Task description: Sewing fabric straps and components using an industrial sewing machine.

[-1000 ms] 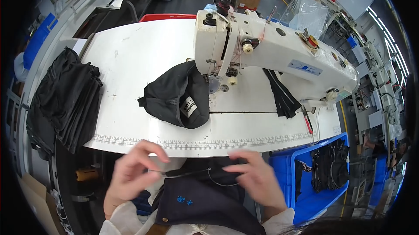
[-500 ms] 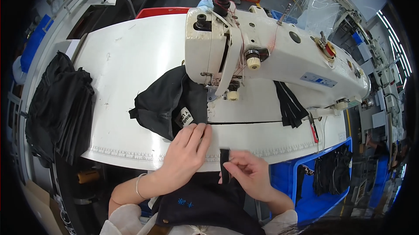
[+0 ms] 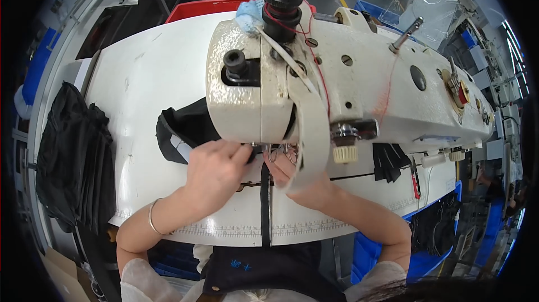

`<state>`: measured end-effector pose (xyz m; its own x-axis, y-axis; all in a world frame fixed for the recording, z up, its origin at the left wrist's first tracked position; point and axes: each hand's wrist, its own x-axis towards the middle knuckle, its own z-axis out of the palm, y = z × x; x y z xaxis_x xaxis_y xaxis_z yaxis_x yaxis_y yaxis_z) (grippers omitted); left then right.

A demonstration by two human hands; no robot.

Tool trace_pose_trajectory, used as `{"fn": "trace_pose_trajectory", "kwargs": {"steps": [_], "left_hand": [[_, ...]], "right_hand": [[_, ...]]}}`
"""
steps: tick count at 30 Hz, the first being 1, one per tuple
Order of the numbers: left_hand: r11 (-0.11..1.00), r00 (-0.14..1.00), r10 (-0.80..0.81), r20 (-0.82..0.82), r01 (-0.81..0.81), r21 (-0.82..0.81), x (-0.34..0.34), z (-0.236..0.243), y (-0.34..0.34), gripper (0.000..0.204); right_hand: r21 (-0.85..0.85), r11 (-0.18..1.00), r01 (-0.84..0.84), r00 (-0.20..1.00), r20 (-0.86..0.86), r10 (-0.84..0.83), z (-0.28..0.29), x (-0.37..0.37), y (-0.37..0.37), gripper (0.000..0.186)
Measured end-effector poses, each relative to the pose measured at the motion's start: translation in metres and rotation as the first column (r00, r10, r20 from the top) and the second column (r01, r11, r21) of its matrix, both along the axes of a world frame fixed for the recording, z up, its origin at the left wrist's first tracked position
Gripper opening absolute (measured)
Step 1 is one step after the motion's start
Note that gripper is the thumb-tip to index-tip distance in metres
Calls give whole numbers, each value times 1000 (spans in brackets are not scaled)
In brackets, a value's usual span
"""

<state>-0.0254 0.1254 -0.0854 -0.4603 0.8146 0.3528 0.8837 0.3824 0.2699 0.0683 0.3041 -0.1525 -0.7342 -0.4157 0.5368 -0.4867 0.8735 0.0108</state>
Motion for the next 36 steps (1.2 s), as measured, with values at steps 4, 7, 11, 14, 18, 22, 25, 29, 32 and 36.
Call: {"fn": "trace_pose_trajectory", "kwargs": {"steps": [4, 7, 11, 14, 18, 22, 25, 29, 32, 36], "left_hand": [[994, 933, -106, -344, 94, -52, 8, -15, 2, 26], [979, 935, -194, -297, 203, 0, 0, -32, -2, 33], [979, 982, -188, 15, 188, -83, -2, -42, -15, 32], [979, 978, -206, 36, 205, 15, -10, -35, -12, 32], [998, 968, -65, 243, 64, 15, -16, -28, -17, 38], [992, 956, -127, 266, 125, 21, -16, -27, -21, 38], [968, 969, -244, 46, 241, 70, -16, -36, -21, 35], [965, 968, -252, 10, 251, 70, -16, -37, -18, 34], [966, 969, -248, -1, 247, 68, -14, -35, -17, 34], [970, 971, -238, 13, 237, 46, -15, -39, -19, 34]], "right_hand": [[-153, 988, 12, 987, 161, 13, 0, 2, -1, 22], [-254, 963, 90, 978, 207, -37, 23, 7, 1, 30], [-720, 601, 348, 810, 554, 195, 31, 9, 3, 29], [-545, 785, 295, 877, 480, 3, 32, 14, 2, 32], [-655, 707, 266, 725, 619, 301, 18, 14, -6, 33], [-768, 481, 423, 555, 639, 533, 23, 9, -8, 38], [-865, 393, 311, 672, 493, 553, 7, 14, -13, 41], [-692, 564, 450, 449, 721, 527, 19, 14, -4, 46], [-833, 326, 447, 560, 545, 624, -7, 22, -8, 49], [-803, 394, 446, 523, 592, 614, -11, 21, -10, 48]]}}
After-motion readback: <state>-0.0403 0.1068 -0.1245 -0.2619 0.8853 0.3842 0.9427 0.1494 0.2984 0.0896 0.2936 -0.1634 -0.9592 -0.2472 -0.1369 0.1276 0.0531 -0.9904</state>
